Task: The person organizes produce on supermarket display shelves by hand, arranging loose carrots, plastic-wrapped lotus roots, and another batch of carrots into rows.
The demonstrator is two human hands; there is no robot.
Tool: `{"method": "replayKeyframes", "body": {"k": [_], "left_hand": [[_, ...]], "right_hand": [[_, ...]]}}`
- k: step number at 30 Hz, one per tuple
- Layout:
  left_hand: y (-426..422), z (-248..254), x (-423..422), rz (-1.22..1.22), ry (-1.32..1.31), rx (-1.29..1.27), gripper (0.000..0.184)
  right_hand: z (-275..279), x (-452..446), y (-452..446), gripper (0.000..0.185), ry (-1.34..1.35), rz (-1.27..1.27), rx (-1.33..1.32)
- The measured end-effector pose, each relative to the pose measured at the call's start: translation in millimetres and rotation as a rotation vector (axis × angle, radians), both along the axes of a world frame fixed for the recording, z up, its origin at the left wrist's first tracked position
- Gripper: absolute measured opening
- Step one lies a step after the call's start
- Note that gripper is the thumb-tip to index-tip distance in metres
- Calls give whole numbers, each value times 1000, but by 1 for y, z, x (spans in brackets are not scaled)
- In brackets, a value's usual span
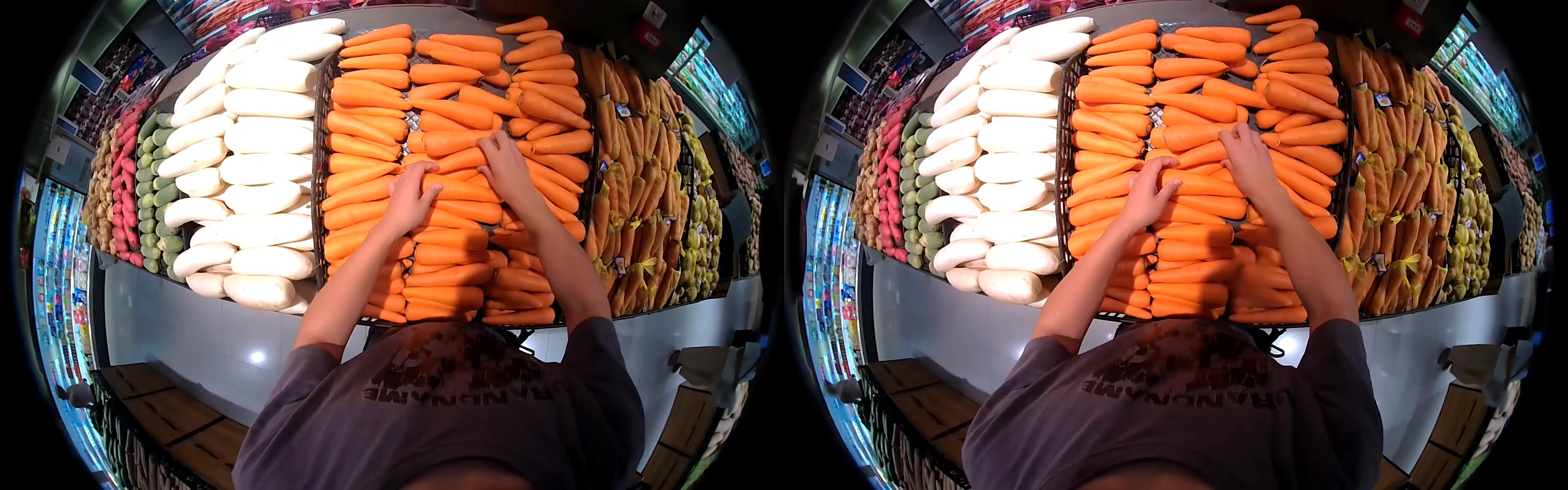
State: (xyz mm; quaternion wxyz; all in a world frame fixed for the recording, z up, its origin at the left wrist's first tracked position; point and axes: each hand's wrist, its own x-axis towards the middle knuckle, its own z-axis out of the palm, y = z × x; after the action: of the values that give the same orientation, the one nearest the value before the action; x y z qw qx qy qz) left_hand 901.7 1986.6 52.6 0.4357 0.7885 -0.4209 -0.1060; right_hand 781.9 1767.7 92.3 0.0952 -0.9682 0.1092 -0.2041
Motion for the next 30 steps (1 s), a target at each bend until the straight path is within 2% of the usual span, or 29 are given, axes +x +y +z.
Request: {"method": "replayKeyframes", "body": {"k": [2,4,8,10,12,16,19,21,27,30], "left_hand": [[-2,-8,1,-31,-19,-196,46],[-6,-13,-2,17,-69,-199,51],[-14,-3,-11,155,-153,-176,62],[-21,-2,-13,184,-164,-189,59],[-27,-8,-13,293,-254,-167,57],[-20,-7,-17,274,-188,-145,62],[-10,-14,-16,247,-156,-195,73],[1,-16,-17,84,-313,-115,80],[6,-8,-30,127,-230,-93,81],[2,-15,-29,171,-325,-76,79]], "right_hand": [[7,-3,2,46,-25,24,-1],[17,-6,4,47,-192,71,-107],[33,-4,12,43,-151,42,-109],[30,-3,15,43,61,19,115],[11,-5,17,44,56,27,127],[1,-11,21,42,60,14,161],[6,-17,18,40,68,73,228],[11,-16,19,40,74,77,250],[18,-14,23,42,118,45,282],[9,-10,23,40,89,3,286]]}}
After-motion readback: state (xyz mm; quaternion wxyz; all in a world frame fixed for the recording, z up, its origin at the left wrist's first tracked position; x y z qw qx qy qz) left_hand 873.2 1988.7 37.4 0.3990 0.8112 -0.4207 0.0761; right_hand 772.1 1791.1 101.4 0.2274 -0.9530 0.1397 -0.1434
